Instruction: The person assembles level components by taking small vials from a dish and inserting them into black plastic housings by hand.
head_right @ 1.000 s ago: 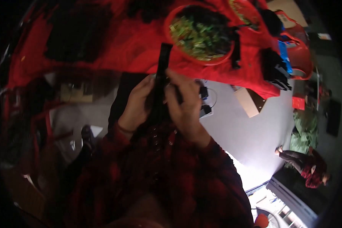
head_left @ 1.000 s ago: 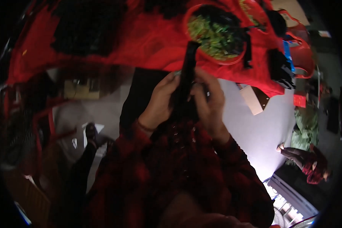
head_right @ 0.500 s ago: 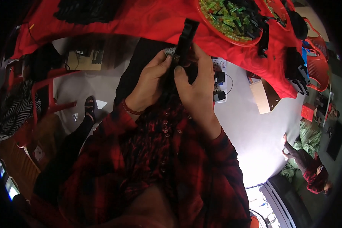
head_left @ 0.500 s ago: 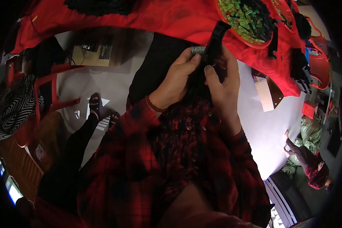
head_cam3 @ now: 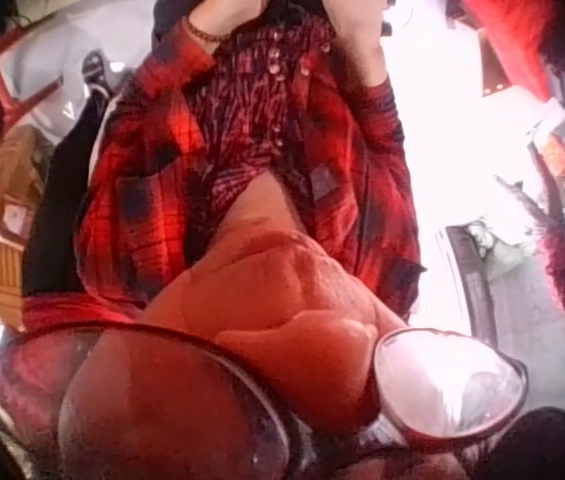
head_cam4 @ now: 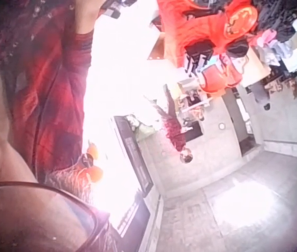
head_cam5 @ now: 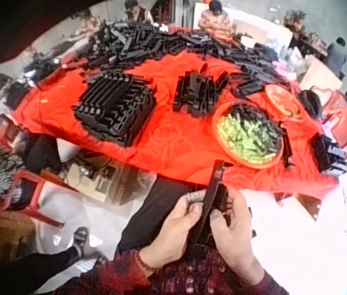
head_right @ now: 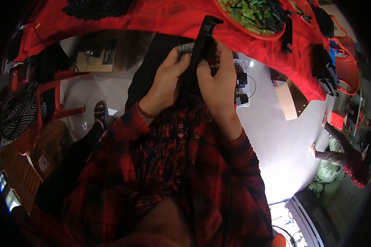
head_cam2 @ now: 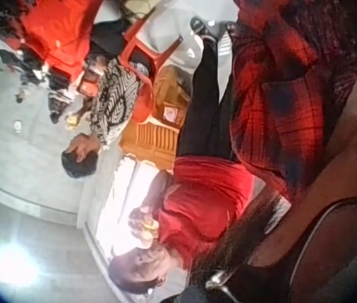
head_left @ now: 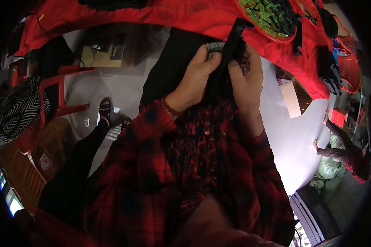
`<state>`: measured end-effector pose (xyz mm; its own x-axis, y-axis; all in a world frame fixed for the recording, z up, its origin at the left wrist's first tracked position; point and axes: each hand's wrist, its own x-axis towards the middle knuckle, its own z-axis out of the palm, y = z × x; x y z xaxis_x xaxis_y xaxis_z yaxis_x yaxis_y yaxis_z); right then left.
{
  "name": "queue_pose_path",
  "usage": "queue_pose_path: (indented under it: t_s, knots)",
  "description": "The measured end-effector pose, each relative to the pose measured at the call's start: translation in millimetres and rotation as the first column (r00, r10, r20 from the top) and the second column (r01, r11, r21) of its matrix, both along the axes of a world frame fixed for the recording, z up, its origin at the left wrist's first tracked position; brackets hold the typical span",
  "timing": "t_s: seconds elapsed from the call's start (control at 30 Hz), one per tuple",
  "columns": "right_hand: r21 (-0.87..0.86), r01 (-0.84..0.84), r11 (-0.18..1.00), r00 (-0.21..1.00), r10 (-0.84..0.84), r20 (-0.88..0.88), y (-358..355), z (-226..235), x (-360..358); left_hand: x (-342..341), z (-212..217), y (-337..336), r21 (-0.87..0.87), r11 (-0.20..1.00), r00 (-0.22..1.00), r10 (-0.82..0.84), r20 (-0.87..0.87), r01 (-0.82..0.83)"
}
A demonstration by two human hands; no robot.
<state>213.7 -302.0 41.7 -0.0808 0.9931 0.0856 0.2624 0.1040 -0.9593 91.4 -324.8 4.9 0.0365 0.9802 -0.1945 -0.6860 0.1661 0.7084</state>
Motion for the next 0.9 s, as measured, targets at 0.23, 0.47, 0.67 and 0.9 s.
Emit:
queue_pose_path:
  t_s: [0.23,0.47,0.67,0.9]
  knots:
    - [0.496,-0.126,0.859,0.872,-0.142,0.468,-0.1,0.6,1.6,2.2,-2.6,0.7,-0.063,0.998,0.993,0.004,0.116,0.003]
    - [0.343,-0.089,0.935,0.943,-0.031,0.331,-5.1,-5.7,6.5,0.4,3.6,-1.6,-0.051,0.999,0.996,-0.008,0.089,0.013]
    - [-0.075,0.081,0.994,0.990,-0.089,-0.110,-10.4,-10.5,-4.3,5.1,-21.3,-0.1,0.083,0.990,0.989,0.120,-0.085,-0.113]
    - [-0.384,-0.036,0.922,0.860,-0.168,-0.482,-3.1,-8.0,-0.3,1.6,-19.8,2.9,0.139,0.987,0.992,0.093,-0.084,-0.081]
